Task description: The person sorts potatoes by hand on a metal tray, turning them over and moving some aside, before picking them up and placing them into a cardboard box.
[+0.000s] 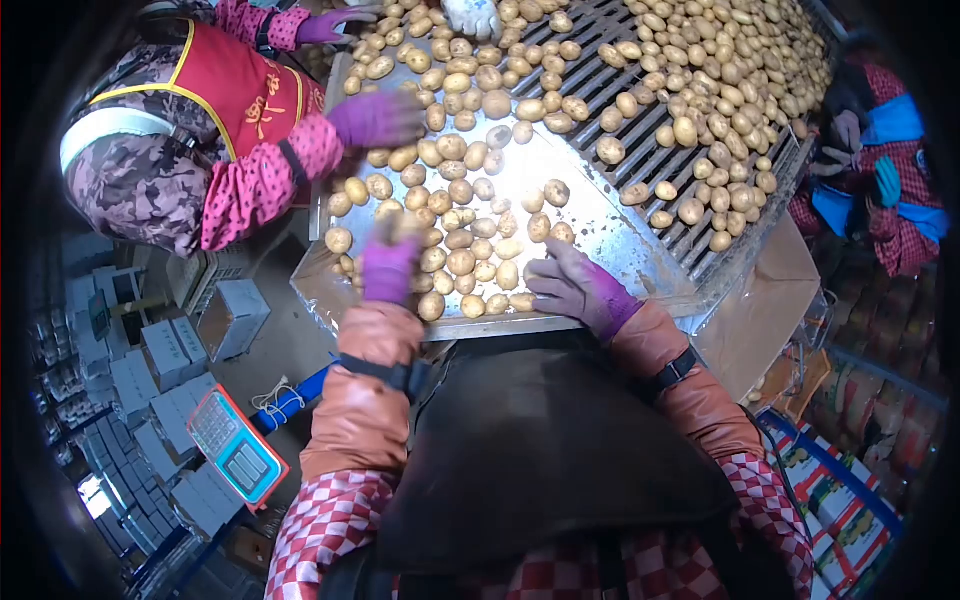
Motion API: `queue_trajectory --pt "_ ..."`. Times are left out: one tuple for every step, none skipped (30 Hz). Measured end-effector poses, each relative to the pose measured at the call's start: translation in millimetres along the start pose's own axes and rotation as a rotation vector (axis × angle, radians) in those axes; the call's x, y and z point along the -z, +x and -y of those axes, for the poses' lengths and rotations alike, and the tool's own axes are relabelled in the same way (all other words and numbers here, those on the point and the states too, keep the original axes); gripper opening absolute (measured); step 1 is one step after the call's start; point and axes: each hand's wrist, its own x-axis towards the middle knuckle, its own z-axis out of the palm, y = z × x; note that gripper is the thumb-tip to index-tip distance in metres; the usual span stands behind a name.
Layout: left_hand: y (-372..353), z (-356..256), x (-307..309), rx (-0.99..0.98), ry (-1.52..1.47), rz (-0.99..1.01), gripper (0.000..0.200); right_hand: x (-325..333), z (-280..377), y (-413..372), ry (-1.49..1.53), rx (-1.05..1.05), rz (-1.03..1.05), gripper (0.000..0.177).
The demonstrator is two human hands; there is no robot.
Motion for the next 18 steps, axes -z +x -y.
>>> queue_trajectory --pt "-13.4 8.8 -21.6 -0.093 -0.044 0.247 0.058 0.7 -4.3 -0.2 0.003 0.048 -0.011 0.052" --pt "-26.5 7.7 -41.9 -0.133 -0.110 0.514 0.054 1.3 -8.8 -0.4 0.005 0.095 -0.023 0.050" --pt "-32.6 -5.8 -63.5 -0.284 0.033 0.563 0.048 2.1 -13.3 -0.5 0.006 0.143 -0.034 0.049" --pt "-15.5 6.0 -83.1 -0.355 0.204 0.547 0.046 12.8 -16.5 0.1 -0.187 0.239 -0.050 0.049" --pt "-22.7 -24.1 -95.1 -0.389 0.229 0.483 0.042 22.2 -12.7 -9.5 -0.267 0.297 -0.096 0.048" --pt "-1.4 -28.2 -102.9 -0.580 0.432 0.574 0.043 31.0 -8.8 -19.2 -0.350 0.352 -0.147 0.049" --pt "16.7 -27.6 -107.3 -0.773 0.634 0.655 0.043 39.8 -5.1 -29.0 -0.433 0.403 -0.205 0.050" --pt "19.8 -15.7 -99.8 -0.903 0.741 0.549 0.046 51.9 9.4 -53.4 -0.544 0.496 -0.307 0.044" --pt "24.7 2.7 -85.6 -1.027 0.847 0.438 0.048 63.2 24.3 -78.0 -0.661 0.578 -0.428 0.039" --pt "31.1 22.0 -67.4 -1.146 0.956 0.319 0.050 74.2 39.3 -102.7 -0.775 0.645 -0.562 0.036" --pt "39.2 41.3 -42.5 -1.125 0.984 0.374 0.057 111.7 57.2 -138.7 -0.168 0.544 -0.637 0.038" --pt "36.8 53.0 -26.0 -1.027 0.972 0.280 0.056 132.8 65.7 -159.2 -0.142 0.641 -0.839 0.041" --pt "25.3 55.9 -9.7 -0.956 1.035 0.192 0.056 189.8 74.0 -200.7 -0.452 0.606 -1.055 0.044" --pt "20.0 61.5 -0.3 -0.918 0.978 0.086 0.051 233.7 77.5 -230.2 -0.777 0.553 -1.254 0.047" --pt "17.5 65.1 6.6 -0.878 0.922 -0.025 0.046 237.0 76.2 -231.1 -0.864 0.654 -1.265 0.047" --pt "15.1 66.8 6.3 -0.817 0.960 -0.116 0.043 239.6 76.3 -229.0 -0.947 0.759 -1.269 0.047" --pt "9.2 68.6 0.8 -0.749 0.997 -0.208 0.040 225.0 80.4 -220.3 -1.031 0.863 -1.266 0.048" --pt "2.6 70.0 -5.2 -0.676 1.035 -0.303 0.037 211.6 77.9 -198.0 -1.019 0.763 -1.174 0.048"
